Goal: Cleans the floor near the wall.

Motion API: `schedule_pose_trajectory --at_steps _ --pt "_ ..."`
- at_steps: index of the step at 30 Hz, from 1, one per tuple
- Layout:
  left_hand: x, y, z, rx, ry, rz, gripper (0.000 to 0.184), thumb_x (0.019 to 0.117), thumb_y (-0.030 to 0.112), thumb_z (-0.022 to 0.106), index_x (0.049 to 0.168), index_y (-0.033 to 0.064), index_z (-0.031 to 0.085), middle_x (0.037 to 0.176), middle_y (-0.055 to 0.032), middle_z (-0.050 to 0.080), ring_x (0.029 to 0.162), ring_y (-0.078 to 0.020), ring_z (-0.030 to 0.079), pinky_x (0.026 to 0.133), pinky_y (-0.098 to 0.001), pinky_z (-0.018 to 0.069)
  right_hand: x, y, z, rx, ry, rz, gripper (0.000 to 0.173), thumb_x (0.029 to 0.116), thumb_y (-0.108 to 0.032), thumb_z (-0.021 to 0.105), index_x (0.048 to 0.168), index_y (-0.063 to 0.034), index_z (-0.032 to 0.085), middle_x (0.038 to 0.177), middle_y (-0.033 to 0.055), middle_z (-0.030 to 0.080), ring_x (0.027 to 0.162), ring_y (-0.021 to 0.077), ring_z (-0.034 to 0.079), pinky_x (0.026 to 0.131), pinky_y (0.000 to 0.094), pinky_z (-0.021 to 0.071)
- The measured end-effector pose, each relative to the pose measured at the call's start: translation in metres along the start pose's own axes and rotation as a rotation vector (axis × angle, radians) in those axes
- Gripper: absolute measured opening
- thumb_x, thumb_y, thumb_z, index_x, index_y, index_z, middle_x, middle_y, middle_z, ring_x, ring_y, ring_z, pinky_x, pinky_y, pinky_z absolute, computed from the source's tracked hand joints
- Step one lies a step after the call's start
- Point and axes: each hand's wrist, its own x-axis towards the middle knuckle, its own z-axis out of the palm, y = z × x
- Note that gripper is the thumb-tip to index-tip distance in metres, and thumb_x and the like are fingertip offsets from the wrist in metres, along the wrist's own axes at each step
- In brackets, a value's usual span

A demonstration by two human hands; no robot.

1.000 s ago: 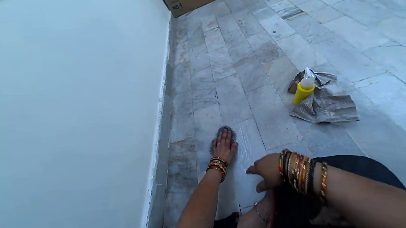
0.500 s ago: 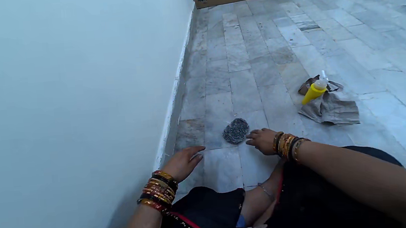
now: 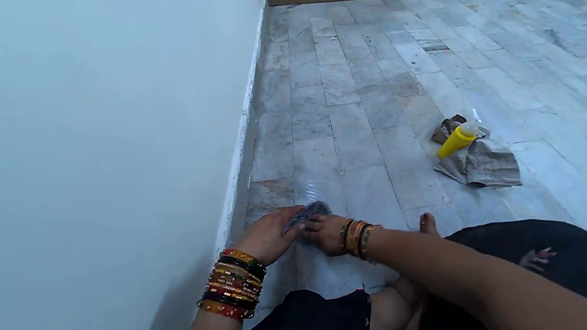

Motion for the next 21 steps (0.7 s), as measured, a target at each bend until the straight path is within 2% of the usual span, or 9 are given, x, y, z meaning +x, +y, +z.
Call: schedule_pose_trajectory --at_steps 1,3,6,8,10,13,16,18,21 --pt "0.000 0.000 0.000 -0.005 -0.005 -0.002 0.051 0.1091 0.035 0.051 0.156 0.0153 0.047 0.155 -0.0122 0.051 0.143 -0.0318 0.049 0.120 -0.0528 0.0348 0.012 -0.015 -0.001 0.007 -0.014 -0.022 0.053 0.0984 -0.002 0.056 0.151 -0.0030 0.050 0.160 0.0213 0.043 0.148 0.0445 0.039 0.115 0.0635 0.0377" --pt "-0.003 0.001 0.001 -0.015 -0.016 -0.002 0.050 0.1093 0.034 0.051 0.156 0.0145 0.047 0.154 -0.0120 0.052 0.143 -0.0306 0.050 0.121 -0.0511 0.0345 0.033 -0.035 -0.005 -0.031 -0.036 -0.028 0.049 0.0975 0.000 0.057 0.146 0.0023 0.052 0.153 0.0239 0.050 0.142 0.0447 0.046 0.112 0.0620 0.0406" --pt "-0.010 0.003 0.003 -0.008 -0.013 0.016 0.050 0.1091 0.034 0.051 0.155 0.0142 0.048 0.153 -0.0133 0.054 0.143 -0.0311 0.050 0.120 -0.0516 0.0347 0.046 -0.021 -0.016 -0.071 0.017 0.069 0.042 0.1021 -0.005 0.056 0.143 0.0048 0.055 0.151 0.0222 0.053 0.143 0.0402 0.046 0.118 0.0587 0.0328" --pt "-0.019 0.002 0.004 0.009 -0.009 0.015 0.051 0.1086 0.037 0.051 0.155 0.0154 0.047 0.156 -0.0120 0.050 0.146 -0.0303 0.047 0.121 -0.0517 0.0333 0.045 0.020 -0.020 -0.100 0.133 0.218 0.047 0.0983 -0.004 0.061 0.145 0.0041 0.055 0.155 0.0206 0.050 0.144 0.0403 0.045 0.117 0.0624 0.0320" --pt "-0.032 0.002 0.003 0.015 0.031 0.031 0.052 0.1077 0.039 0.052 0.155 0.0163 0.048 0.156 -0.0110 0.051 0.145 -0.0304 0.047 0.120 -0.0527 0.0348 0.026 0.077 -0.035 -0.128 0.225 0.426 0.045 0.0995 -0.005 0.058 0.144 0.0034 0.056 0.154 0.0207 0.051 0.143 0.0417 0.045 0.116 0.0650 0.0310" --pt "-0.053 -0.006 0.008 0.029 0.213 0.131 0.056 0.1045 0.049 0.049 0.151 0.0184 0.054 0.151 -0.0087 0.057 0.138 -0.0303 0.055 0.113 -0.0567 0.0429 -0.044 0.161 -0.061 -0.140 0.303 0.709 0.042 0.1023 -0.009 0.055 0.142 0.0053 0.057 0.151 0.0271 0.051 0.144 0.0478 0.043 0.116 0.0690 0.0306" --pt "-0.058 -0.013 0.013 0.027 0.430 0.240 0.061 0.1011 0.061 0.044 0.144 0.0214 0.062 0.143 -0.0028 0.064 0.130 -0.0250 0.063 0.105 -0.0553 0.0515 -0.117 0.223 -0.070 -0.137 0.278 0.910 0.047 0.0992 -0.012 0.059 0.142 0.0058 0.056 0.150 0.0279 0.051 0.144 0.0483 0.042 0.116 0.0676 0.0324" --pt "-0.052 -0.009 0.010 0.026 0.386 0.224 0.059 0.1018 0.057 0.045 0.145 0.0207 0.061 0.146 -0.0038 0.062 0.133 -0.0257 0.061 0.107 -0.0550 0.0497 -0.131 0.242 -0.074 -0.105 0.207 0.980 0.052 0.1014 -0.013 0.057 0.150 0.0030 0.049 0.157 0.0247 0.045 0.145 0.0482 0.041 0.112 0.0687 0.0373" --pt "-0.039 0.002 0.001 0.032 0.120 0.123 0.056 0.1055 0.047 0.049 0.153 0.0177 0.051 0.155 -0.0091 0.052 0.143 -0.0309 0.051 0.116 -0.0557 0.0401 -0.102 0.221 -0.076 -0.063 0.238 0.997 0.052 0.1017 -0.014 0.056 0.149 0.0055 0.048 0.156 0.0269 0.045 0.143 0.0497 0.043 0.109 0.0679 0.0418"
